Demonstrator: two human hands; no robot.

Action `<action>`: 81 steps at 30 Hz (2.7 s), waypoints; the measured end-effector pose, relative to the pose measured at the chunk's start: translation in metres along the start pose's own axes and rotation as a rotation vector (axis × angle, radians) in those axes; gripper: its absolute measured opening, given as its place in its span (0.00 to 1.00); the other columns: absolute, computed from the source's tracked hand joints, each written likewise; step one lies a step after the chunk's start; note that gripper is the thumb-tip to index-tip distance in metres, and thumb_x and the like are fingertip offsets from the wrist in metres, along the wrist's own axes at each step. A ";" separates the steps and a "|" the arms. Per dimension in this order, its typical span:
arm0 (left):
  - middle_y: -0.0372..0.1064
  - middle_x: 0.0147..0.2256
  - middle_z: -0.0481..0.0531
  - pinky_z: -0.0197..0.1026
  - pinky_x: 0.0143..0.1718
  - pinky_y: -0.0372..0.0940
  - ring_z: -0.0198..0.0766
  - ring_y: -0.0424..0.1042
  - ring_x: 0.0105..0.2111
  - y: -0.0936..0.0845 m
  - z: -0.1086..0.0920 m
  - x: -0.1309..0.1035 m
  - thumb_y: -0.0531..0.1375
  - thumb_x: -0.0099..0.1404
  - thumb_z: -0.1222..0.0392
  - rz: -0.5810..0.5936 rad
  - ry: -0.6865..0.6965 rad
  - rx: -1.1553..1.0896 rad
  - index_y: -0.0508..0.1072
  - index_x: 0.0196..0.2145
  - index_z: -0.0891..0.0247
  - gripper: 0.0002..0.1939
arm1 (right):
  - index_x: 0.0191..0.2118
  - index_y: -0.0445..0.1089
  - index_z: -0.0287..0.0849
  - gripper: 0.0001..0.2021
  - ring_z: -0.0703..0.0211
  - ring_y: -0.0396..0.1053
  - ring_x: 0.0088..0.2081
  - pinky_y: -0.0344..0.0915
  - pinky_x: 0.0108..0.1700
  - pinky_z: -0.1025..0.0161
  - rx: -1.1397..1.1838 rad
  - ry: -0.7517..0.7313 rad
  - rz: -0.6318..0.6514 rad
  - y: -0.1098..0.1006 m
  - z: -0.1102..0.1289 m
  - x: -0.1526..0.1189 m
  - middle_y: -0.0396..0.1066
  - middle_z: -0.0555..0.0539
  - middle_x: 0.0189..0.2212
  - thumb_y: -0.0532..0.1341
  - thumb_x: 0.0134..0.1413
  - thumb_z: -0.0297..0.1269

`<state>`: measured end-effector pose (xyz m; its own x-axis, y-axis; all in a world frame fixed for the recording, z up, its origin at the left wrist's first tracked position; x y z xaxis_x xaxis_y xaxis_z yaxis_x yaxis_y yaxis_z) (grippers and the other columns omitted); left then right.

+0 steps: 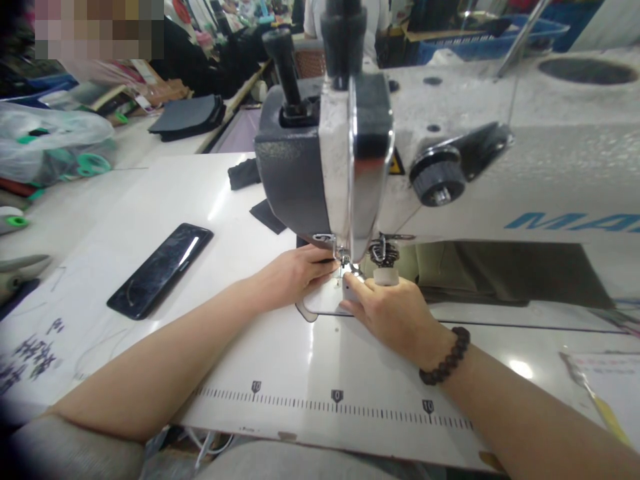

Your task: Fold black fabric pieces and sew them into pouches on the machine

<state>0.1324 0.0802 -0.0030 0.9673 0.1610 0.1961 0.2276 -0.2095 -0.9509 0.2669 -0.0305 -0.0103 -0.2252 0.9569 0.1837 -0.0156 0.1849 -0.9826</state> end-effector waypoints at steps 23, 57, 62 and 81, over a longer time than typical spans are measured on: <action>0.66 0.42 0.56 0.42 0.45 0.63 0.40 0.63 0.45 0.004 -0.002 -0.001 0.49 0.65 0.64 -0.020 -0.024 -0.009 0.71 0.36 0.69 0.11 | 0.45 0.66 0.40 0.19 0.62 0.64 0.22 0.46 0.24 0.64 -0.004 -0.011 0.005 -0.001 -0.001 0.000 0.71 0.48 0.23 0.47 0.58 0.47; 0.64 0.44 0.59 0.42 0.42 0.61 0.42 0.64 0.41 0.002 -0.041 -0.010 0.51 0.65 0.58 0.159 -0.004 0.227 0.68 0.39 0.70 0.12 | 0.34 0.70 0.38 0.16 0.62 0.60 0.23 0.52 0.28 0.63 0.246 -0.343 -0.047 -0.014 0.000 -0.014 0.65 0.50 0.19 0.49 0.58 0.41; 0.63 0.46 0.61 0.43 0.45 0.61 0.43 0.63 0.44 0.002 -0.041 -0.012 0.49 0.65 0.62 0.165 0.024 0.220 0.67 0.42 0.73 0.13 | 0.35 0.70 0.38 0.15 0.62 0.60 0.23 0.51 0.27 0.62 0.211 -0.340 -0.040 -0.014 0.001 -0.014 0.65 0.50 0.19 0.50 0.58 0.41; 0.64 0.47 0.61 0.40 0.54 0.55 0.41 0.61 0.50 0.002 -0.035 -0.017 0.46 0.64 0.69 0.109 0.059 0.164 0.64 0.46 0.78 0.15 | 0.43 0.67 0.39 0.19 0.62 0.65 0.24 0.50 0.25 0.64 0.089 -0.127 -0.005 -0.002 -0.004 -0.004 0.70 0.48 0.23 0.46 0.59 0.45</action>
<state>0.1205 0.0430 0.0000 0.9912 0.0883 0.0989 0.1045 -0.0621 -0.9926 0.2723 -0.0340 -0.0094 -0.3462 0.9188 0.1896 -0.1024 0.1639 -0.9811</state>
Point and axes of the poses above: each hand's wrist, its own x-axis towards the middle knuckle, its own y-axis out of the palm, z = x × y, the point moved 2 cm from there along x, towards the middle knuckle
